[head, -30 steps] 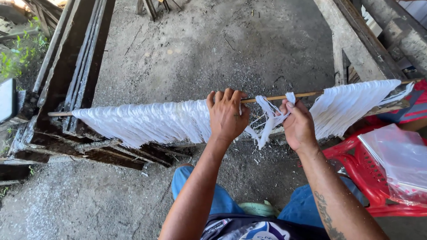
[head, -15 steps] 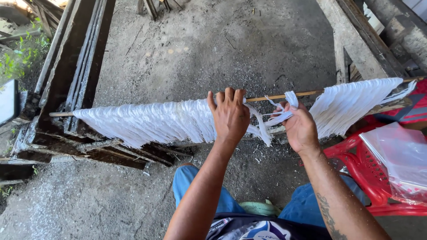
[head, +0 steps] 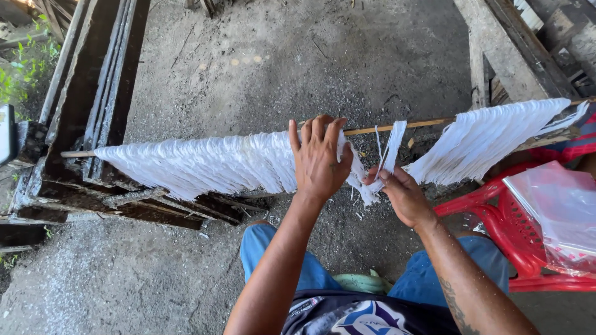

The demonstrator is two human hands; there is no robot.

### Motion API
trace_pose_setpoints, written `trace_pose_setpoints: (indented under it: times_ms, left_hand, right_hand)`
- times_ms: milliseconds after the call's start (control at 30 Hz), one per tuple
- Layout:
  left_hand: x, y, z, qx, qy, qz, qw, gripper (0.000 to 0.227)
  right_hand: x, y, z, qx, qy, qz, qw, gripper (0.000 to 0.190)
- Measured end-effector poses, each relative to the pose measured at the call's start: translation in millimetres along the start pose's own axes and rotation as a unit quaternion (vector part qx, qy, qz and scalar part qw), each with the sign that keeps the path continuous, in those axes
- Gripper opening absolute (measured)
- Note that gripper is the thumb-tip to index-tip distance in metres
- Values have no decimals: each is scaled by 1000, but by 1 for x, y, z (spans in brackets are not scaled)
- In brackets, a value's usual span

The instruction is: Organizing and separating white candle wicks hanging from a wooden rod

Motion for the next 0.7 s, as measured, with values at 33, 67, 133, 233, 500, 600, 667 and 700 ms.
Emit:
trace_pose_setpoints:
  times_ms: [33, 67, 133, 233, 500, 600, 667, 700]
  left_hand:
    - [5, 7, -6, 1, -2, 0, 1000, 50]
    - [11, 16, -12, -17, 25, -33, 999, 45]
    - [12, 31, -29, -36, 48, -69, 996, 41]
    - [1, 48, -53, -23, 56, -247, 967, 40]
    - [-54, 25, -82, 137, -146, -418, 886, 49]
    - [-85, -17, -85, 99, -242, -103, 960, 41]
    - [-88, -26, -91, 69, -220, -58, 971, 38]
    - [-90, -28, -93, 35, -197, -14, 980, 36]
  right_hand:
    - [0, 4, -3, -2, 1, 1, 1000, 31]
    - [1, 7, -6, 4, 12, -13, 1000, 30]
    - [-2, 7, -16, 9, 29, -27, 999, 29]
    - [-17, -7, -29, -15, 13, -38, 999, 28]
    - [15, 9, -46, -24, 60, -51, 997, 29]
    - [50, 9, -52, -8, 89, -49, 995, 29]
    - [63, 8, -55, -2, 98, -67, 993, 30]
    - [71, 6, -57, 6, 109, -87, 990, 31]
Point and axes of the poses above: each hand's wrist, its own z-axis towards the middle knuckle, its own x-axis out of the back of the hand, y = z × x, the point moved 4 cm from there along z, towards the middle knuckle, and after that the axes turned 2 degrees about -x, right-handed, at the moved point
